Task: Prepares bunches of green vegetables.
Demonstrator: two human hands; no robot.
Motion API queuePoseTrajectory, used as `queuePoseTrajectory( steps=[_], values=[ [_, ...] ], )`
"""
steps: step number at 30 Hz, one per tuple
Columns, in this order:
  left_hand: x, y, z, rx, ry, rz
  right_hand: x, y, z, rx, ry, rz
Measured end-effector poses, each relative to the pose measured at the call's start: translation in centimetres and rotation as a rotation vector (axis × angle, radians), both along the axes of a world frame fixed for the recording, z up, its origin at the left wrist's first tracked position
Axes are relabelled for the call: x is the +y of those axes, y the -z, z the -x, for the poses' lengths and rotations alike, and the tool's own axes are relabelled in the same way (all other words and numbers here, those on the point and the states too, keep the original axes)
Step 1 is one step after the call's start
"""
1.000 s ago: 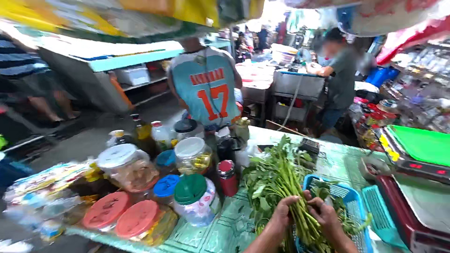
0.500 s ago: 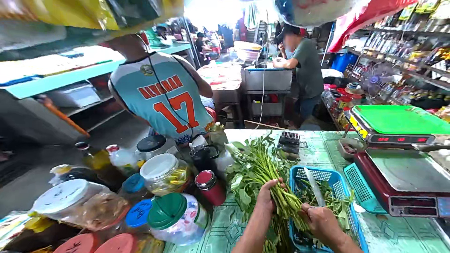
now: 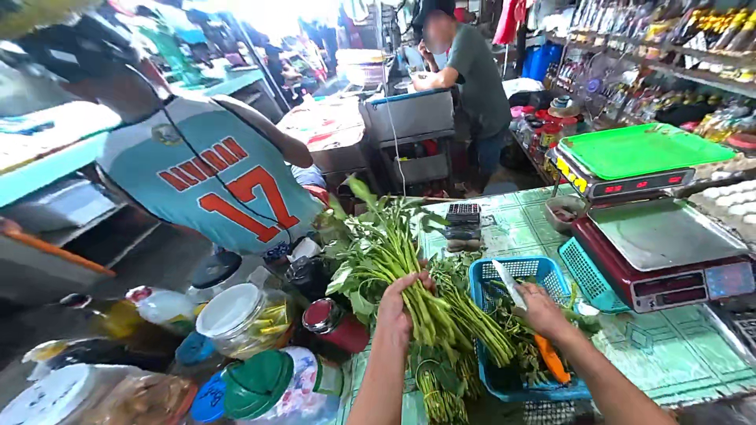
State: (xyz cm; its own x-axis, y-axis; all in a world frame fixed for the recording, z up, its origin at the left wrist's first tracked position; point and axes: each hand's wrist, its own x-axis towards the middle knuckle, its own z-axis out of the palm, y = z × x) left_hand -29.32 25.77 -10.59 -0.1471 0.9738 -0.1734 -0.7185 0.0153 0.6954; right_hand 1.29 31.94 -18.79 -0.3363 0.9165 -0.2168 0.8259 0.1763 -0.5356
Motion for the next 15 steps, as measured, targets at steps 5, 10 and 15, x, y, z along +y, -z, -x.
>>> queuePoseTrajectory(
  steps=[5, 10, 15],
  values=[
    [-1.8, 0.4, 0.0, -0.126, 0.128, -0.067, -0.3, 4.4, 5.6, 0.064, -0.077, 0.334],
    [-3.3, -0.5, 1.2, -0.086, 0.086, -0.115, -0.1, 1.1, 7.2, -0.090, -0.095, 0.245],
    [-4.5, -0.8, 2.1, -0.049, 0.052, -0.191, -1.9, -3.8, 8.3, -0.154, -0.155, -0.100]
  ],
)
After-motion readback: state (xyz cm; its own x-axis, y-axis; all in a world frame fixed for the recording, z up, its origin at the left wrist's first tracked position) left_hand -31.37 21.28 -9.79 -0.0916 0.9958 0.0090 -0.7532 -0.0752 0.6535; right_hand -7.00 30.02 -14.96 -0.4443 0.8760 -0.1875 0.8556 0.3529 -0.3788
